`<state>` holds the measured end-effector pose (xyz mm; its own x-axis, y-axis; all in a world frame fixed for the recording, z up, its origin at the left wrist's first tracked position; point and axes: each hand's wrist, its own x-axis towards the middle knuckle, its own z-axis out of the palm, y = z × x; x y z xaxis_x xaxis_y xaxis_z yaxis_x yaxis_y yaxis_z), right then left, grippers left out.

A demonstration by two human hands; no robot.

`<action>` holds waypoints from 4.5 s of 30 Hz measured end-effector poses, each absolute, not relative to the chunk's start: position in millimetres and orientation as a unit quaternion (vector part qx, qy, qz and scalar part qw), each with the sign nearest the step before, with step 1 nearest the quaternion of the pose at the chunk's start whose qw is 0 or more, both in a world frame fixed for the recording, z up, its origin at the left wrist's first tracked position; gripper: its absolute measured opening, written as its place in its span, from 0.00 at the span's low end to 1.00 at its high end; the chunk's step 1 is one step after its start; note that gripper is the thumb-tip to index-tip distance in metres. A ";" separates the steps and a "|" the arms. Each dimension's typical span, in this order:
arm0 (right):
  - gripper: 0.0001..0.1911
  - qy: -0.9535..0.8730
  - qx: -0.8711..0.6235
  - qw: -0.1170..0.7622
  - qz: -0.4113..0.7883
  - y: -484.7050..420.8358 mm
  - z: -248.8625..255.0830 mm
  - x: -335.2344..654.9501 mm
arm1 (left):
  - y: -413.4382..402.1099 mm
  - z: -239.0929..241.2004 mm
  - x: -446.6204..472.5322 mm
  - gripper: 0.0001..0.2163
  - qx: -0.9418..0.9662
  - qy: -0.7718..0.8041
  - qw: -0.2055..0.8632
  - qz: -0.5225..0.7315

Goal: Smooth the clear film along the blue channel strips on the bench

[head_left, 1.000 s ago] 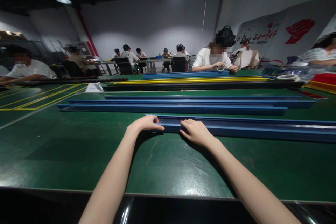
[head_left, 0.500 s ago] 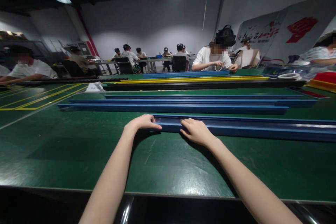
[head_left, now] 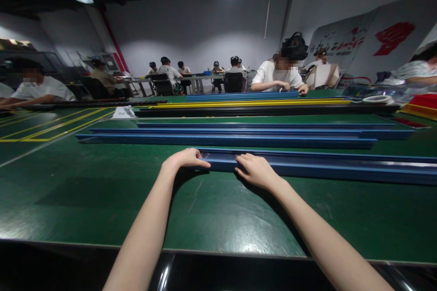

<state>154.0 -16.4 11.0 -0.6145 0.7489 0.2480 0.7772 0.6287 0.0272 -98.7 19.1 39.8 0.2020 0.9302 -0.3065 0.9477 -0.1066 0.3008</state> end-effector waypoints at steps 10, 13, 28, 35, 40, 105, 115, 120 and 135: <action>0.12 -0.894 -0.436 0.092 -0.053 -19.1 15.0 152.7 | 19.7 43.0 -111.0 0.28 0.730 0.652 0.202 -0.043; 0.12 -0.893 -0.439 0.084 -0.046 -19.0 15.8 152.1 | 19.7 43.1 -114.5 0.28 0.722 0.664 0.186 -0.054; 0.12 -0.893 -0.438 0.088 -0.055 -18.7 14.8 152.0 | 17.7 45.4 -112.4 0.27 0.709 0.676 0.187 -0.068; 0.12 -0.893 -0.438 0.088 -0.048 -18.5 14.8 152.2 | 15.6 46.6 -111.7 0.27 0.703 0.677 0.208 -0.064; 0.12 -0.891 -0.444 0.081 -0.039 -18.3 14.9 152.1 | 16.7 44.1 -114.8 0.26 0.695 0.682 0.221 -0.054; 0.12 -0.868 -0.495 0.040 0.005 -14.0 29.9 218.6 | -4.4 43.1 47.3 0.10 0.878 0.470 -0.057 -0.070; 0.08 -0.818 -0.573 0.040 0.028 -25.1 35.1 292.8 | -2.6 42.0 106.1 0.09 0.909 0.414 -0.035 -0.032; 0.09 -0.795 -0.605 0.049 -0.007 -34.4 31.3 318.6 | -1.1 37.2 130.1 0.09 0.926 0.375 -0.026 0.018; 0.12 -0.813 -0.579 0.054 -0.039 -30.0 28.3 295.2 | 0.4 38.5 111.8 0.07 0.928 0.371 -0.039 0.005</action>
